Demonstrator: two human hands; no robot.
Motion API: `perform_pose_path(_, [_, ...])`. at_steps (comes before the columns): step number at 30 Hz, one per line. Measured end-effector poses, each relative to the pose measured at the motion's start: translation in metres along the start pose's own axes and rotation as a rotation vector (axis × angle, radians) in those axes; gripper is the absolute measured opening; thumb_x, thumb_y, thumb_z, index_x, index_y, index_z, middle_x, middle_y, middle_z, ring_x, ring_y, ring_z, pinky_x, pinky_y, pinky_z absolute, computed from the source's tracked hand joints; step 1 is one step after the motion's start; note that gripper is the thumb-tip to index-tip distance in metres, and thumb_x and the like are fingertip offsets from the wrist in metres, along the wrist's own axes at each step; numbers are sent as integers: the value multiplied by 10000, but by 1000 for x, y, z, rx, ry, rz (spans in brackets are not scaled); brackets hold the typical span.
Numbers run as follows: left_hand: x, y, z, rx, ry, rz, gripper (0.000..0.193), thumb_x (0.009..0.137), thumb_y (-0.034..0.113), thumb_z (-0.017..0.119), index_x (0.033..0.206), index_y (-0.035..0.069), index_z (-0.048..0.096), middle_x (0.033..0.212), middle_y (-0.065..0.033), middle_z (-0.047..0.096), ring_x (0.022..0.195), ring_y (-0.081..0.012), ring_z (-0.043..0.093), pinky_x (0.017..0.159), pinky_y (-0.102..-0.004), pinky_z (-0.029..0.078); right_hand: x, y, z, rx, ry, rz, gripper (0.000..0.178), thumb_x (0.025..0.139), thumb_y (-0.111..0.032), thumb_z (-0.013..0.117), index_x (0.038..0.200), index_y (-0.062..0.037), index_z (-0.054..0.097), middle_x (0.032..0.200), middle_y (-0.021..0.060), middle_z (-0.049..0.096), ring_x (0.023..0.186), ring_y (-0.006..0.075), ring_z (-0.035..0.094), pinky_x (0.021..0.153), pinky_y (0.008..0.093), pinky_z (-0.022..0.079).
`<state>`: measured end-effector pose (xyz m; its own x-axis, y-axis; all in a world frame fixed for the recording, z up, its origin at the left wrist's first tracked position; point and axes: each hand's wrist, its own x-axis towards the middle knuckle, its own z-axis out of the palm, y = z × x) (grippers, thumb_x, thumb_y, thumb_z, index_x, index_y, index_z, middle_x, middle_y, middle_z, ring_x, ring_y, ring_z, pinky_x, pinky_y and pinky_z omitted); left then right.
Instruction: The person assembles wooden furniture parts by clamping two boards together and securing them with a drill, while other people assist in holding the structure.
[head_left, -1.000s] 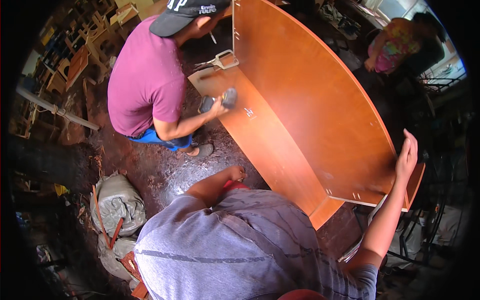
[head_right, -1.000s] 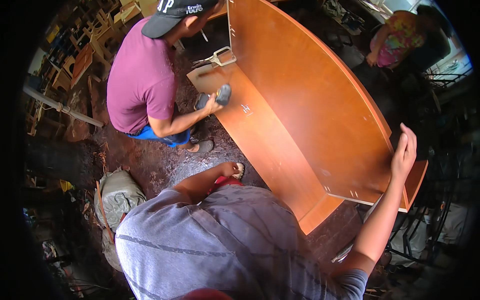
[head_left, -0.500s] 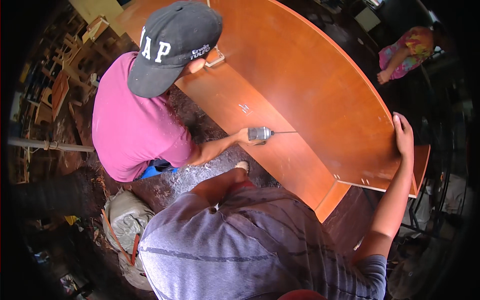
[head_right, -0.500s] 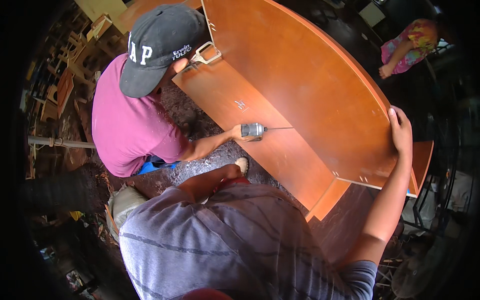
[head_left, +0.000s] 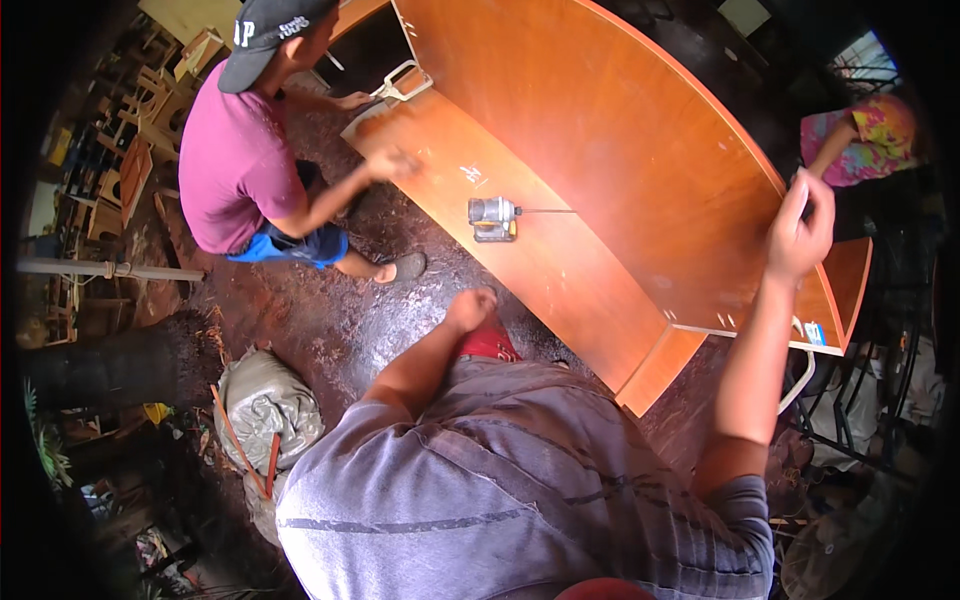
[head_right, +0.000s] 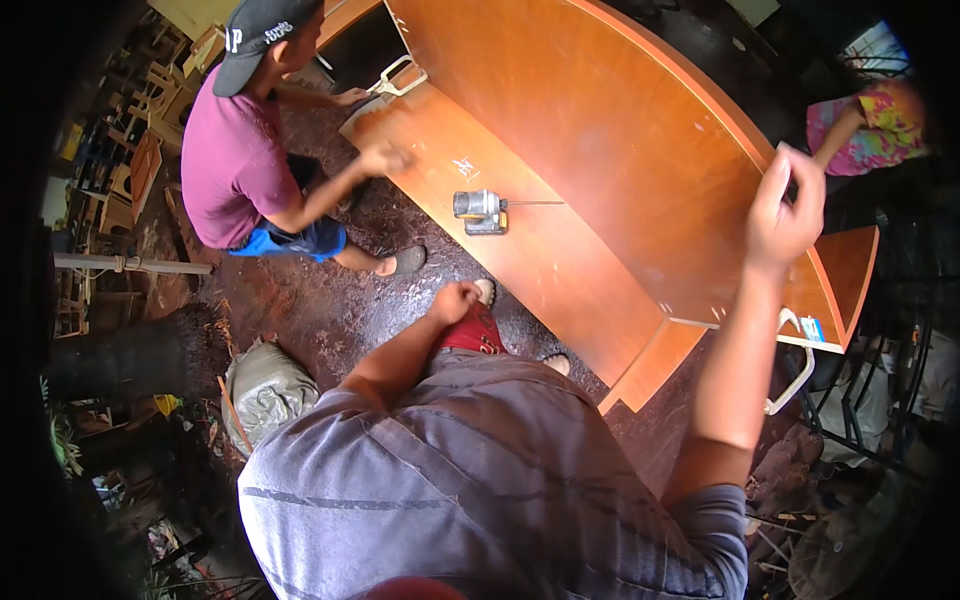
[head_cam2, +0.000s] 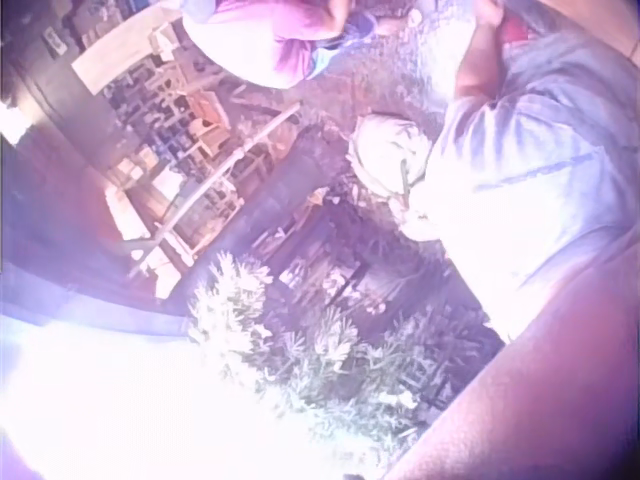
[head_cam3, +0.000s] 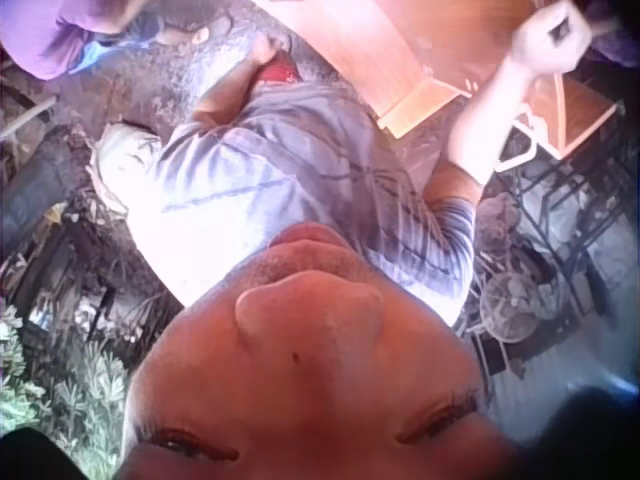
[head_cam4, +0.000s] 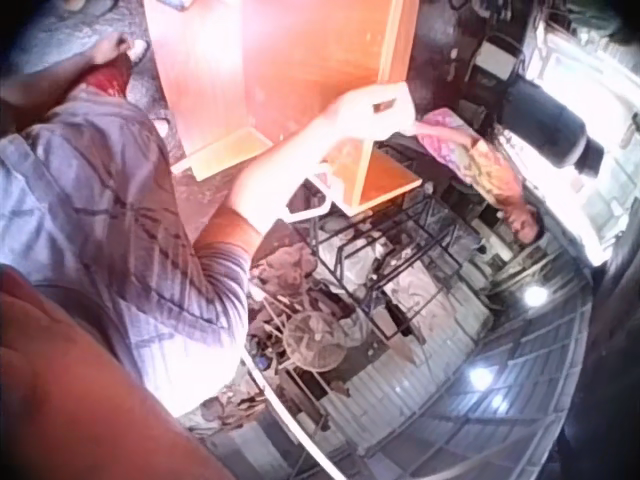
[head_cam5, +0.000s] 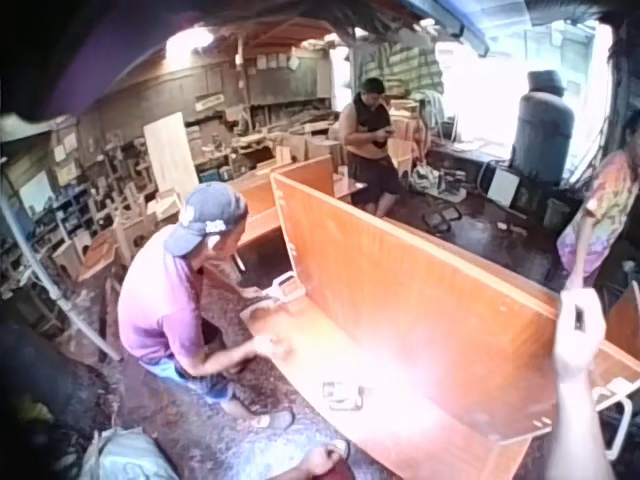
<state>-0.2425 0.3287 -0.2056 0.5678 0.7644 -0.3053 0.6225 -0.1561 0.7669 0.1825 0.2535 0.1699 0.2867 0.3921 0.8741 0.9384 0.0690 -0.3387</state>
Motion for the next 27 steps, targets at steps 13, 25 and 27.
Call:
perform_pose_path(13, [340,-93,-124,543,170,52,270,849,123,615,1108,61,658,1155,-187,632,1026,-335,625,909,-415,503,-407,-109,280,319,-747,992,1126,628,-188,894,1481,25,191,1335,232,455,1256,337,461,1026,411,400])
perform_pose_path(25, [341,-98,-148,420,-240,187,141,890,112,588,999,38,640,936,-185,683,848,-300,683,774,-363,550,-429,-130,337,1034,74,1629,458,871,-256,620,1239,-77,413,1039,55,520,944,162,543,821,317,475])
perform_pose_path(27, [307,-105,-122,-551,-343,-41,93,889,-3,594,904,63,530,818,-110,674,751,-163,663,661,-335,569,-436,-146,299,2202,507,1678,395,966,-476,473,969,-88,549,810,16,513,734,122,532,643,298,449])
